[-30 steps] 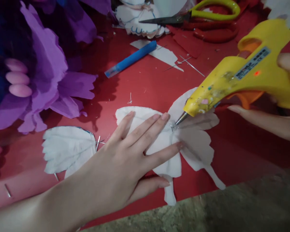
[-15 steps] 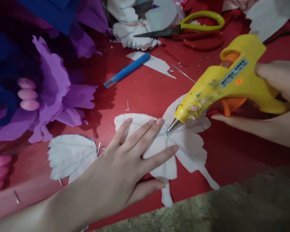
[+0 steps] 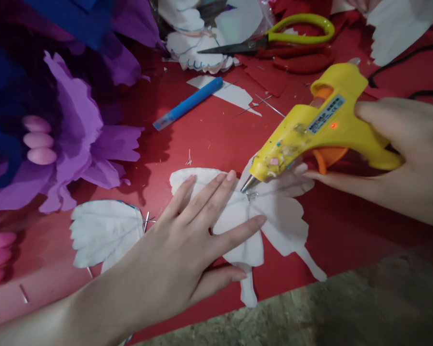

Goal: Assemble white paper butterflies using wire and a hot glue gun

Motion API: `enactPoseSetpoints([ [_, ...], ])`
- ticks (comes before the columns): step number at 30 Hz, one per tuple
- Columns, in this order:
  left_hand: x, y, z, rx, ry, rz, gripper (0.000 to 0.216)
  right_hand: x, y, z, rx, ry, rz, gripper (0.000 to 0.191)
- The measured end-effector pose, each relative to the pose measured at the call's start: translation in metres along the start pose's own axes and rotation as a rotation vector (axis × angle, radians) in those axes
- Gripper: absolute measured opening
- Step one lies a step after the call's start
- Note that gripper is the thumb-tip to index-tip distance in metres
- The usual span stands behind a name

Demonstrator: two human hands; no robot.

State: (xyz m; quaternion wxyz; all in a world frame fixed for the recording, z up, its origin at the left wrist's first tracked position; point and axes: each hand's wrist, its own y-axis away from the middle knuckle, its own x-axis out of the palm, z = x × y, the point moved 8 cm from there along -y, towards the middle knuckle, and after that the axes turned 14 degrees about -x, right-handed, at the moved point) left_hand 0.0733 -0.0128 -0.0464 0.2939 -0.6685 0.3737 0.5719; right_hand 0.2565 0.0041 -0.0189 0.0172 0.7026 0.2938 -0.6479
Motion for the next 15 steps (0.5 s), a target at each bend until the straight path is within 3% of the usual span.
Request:
enactPoseSetpoints([
  [15,0.000,0.001,0.002,-0.013,0.000,-0.016,0.046,-0.001,0.006,-0.020,0.017,0.072,0.005,0.061],
])
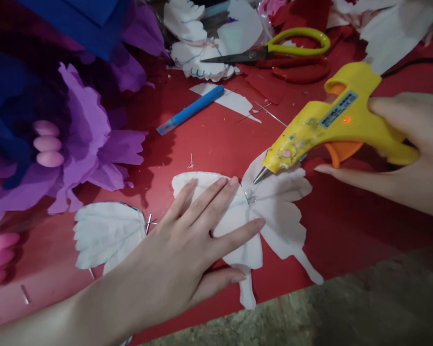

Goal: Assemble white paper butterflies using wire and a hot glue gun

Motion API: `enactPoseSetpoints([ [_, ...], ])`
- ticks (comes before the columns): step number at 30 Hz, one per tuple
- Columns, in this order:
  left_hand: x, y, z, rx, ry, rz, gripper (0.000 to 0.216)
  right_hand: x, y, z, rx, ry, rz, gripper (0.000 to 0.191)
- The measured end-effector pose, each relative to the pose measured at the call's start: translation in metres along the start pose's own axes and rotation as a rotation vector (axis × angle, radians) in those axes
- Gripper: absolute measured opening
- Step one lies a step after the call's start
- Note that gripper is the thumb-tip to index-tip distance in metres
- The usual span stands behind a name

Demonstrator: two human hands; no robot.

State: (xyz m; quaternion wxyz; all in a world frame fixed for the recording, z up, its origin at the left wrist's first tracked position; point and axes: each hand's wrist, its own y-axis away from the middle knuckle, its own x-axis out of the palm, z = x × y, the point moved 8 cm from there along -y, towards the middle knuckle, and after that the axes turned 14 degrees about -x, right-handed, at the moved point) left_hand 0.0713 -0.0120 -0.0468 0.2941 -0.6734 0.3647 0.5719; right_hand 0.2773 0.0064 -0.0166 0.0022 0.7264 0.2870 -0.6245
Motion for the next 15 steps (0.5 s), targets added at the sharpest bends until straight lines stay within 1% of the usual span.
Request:
enactPoseSetpoints([
  [3,-0.001,-0.001,-0.001,0.010,-0.015,0.005,0.045,-0.006,-0.001,0.003,-0.023,0.025,-0.012,0.058],
  [6,-0.002,-0.001,-0.001,0.008,-0.030,-0.009,0.045,-0.014,-0.002,0.009,-0.051,0.104,-0.046,0.053],
  [12,-0.004,-0.001,-0.002,0.033,-0.069,-0.038,0.046,-0.028,-0.007,0.021,-0.207,0.290,-0.191,0.041],
  [15,-0.004,0.000,-0.002,0.025,-0.086,-0.042,0.047,-0.033,-0.006,0.023,-0.254,0.256,-0.280,0.041],
])
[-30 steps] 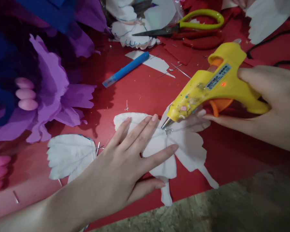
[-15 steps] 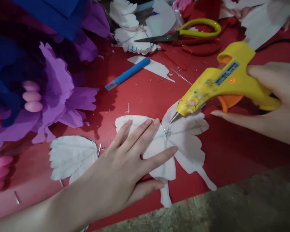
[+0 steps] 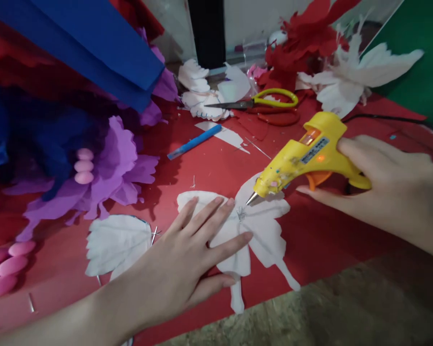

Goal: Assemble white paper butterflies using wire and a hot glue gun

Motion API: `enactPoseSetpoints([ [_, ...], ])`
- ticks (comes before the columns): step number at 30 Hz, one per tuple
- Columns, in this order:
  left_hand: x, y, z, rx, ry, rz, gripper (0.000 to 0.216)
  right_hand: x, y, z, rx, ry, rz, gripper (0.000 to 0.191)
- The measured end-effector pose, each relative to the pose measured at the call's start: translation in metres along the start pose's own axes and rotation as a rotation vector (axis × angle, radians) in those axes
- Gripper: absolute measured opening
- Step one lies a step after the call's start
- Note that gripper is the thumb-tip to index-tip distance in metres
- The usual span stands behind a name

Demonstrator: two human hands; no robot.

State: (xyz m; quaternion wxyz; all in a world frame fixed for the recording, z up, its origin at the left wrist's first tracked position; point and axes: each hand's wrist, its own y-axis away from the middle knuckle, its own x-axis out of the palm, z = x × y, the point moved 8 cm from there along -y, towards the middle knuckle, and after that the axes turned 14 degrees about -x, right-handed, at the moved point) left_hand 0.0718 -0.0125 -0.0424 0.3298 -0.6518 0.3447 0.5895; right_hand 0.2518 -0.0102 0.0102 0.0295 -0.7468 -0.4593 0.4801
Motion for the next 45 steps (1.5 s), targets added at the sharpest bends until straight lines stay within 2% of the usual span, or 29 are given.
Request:
enactPoseSetpoints([
  [2,0.000,0.001,-0.001,-0.002,-0.013,0.005,0.048,0.002,0.002,-0.003,0.044,-0.067,-0.019,0.045],
  [6,-0.001,0.003,-0.003,0.006,-0.032,0.028,0.050,0.016,0.008,-0.010,0.166,-0.182,0.026,0.056],
  [11,-0.009,0.000,-0.001,0.021,-0.019,0.034,0.048,0.030,0.010,-0.009,0.140,-0.299,0.095,0.050],
  [16,-0.014,-0.008,0.007,0.033,0.036,0.029,0.045,0.034,0.014,-0.009,0.200,-0.345,0.090,0.050],
  [20,-0.019,-0.013,0.019,-0.082,0.116,-0.044,0.034,0.033,0.011,-0.004,0.217,-0.385,0.065,0.047],
  [25,-0.019,-0.011,0.022,-0.125,0.182,-0.111,0.023,0.030,0.007,0.004,0.192,-0.342,0.052,0.044],
  [37,-0.020,-0.011,0.023,-0.071,0.256,-0.204,0.020,0.021,0.003,0.009,0.157,-0.183,0.025,0.048],
  [41,-0.023,-0.011,0.021,-0.049,0.277,-0.215,0.018,0.017,0.006,0.003,0.172,-0.141,0.024,0.048],
  [45,-0.024,-0.011,0.020,-0.044,0.274,-0.213,0.020,0.016,0.011,-0.013,0.225,-0.174,0.032,0.061],
])
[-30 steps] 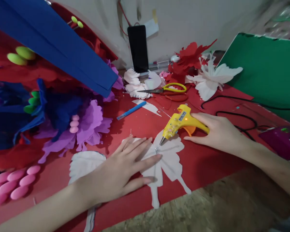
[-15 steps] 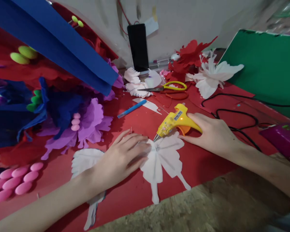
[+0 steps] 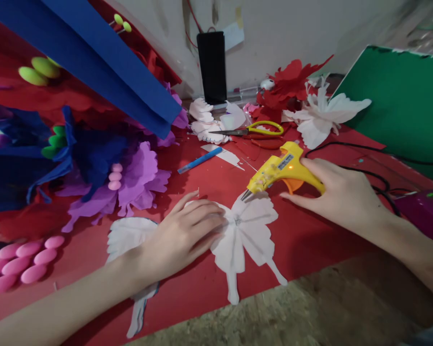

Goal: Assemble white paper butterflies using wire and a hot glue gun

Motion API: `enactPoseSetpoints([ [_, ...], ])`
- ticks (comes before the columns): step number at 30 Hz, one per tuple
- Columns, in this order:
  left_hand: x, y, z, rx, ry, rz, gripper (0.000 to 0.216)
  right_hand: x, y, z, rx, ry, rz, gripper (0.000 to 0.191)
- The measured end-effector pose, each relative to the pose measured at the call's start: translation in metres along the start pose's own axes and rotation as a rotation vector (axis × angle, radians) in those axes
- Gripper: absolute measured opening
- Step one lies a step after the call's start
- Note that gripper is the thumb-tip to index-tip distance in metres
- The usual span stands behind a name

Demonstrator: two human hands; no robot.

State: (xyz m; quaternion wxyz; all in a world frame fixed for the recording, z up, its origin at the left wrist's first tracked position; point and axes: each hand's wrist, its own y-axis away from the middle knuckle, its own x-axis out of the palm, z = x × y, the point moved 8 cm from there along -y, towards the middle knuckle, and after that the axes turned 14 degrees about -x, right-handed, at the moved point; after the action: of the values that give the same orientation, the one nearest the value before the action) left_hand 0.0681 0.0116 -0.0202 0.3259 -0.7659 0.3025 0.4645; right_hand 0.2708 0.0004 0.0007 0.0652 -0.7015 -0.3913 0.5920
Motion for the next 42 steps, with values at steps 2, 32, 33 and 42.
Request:
enactPoseSetpoints([
  [2,0.000,0.000,0.000,0.003,-0.004,0.005,0.020,0.002,0.000,-0.008,0.018,-0.082,0.016,0.067],
  [32,0.013,-0.042,0.030,-0.221,0.130,0.158,0.011,0.017,-0.001,0.012,-0.031,-0.094,0.077,0.050],
  [33,0.013,-0.042,0.029,-0.216,0.134,0.157,0.012,0.019,-0.001,0.010,-0.009,-0.106,0.097,0.051],
  [42,0.004,-0.041,0.024,-0.146,0.192,0.079,0.012,0.023,0.002,0.007,0.038,-0.132,0.152,0.054],
])
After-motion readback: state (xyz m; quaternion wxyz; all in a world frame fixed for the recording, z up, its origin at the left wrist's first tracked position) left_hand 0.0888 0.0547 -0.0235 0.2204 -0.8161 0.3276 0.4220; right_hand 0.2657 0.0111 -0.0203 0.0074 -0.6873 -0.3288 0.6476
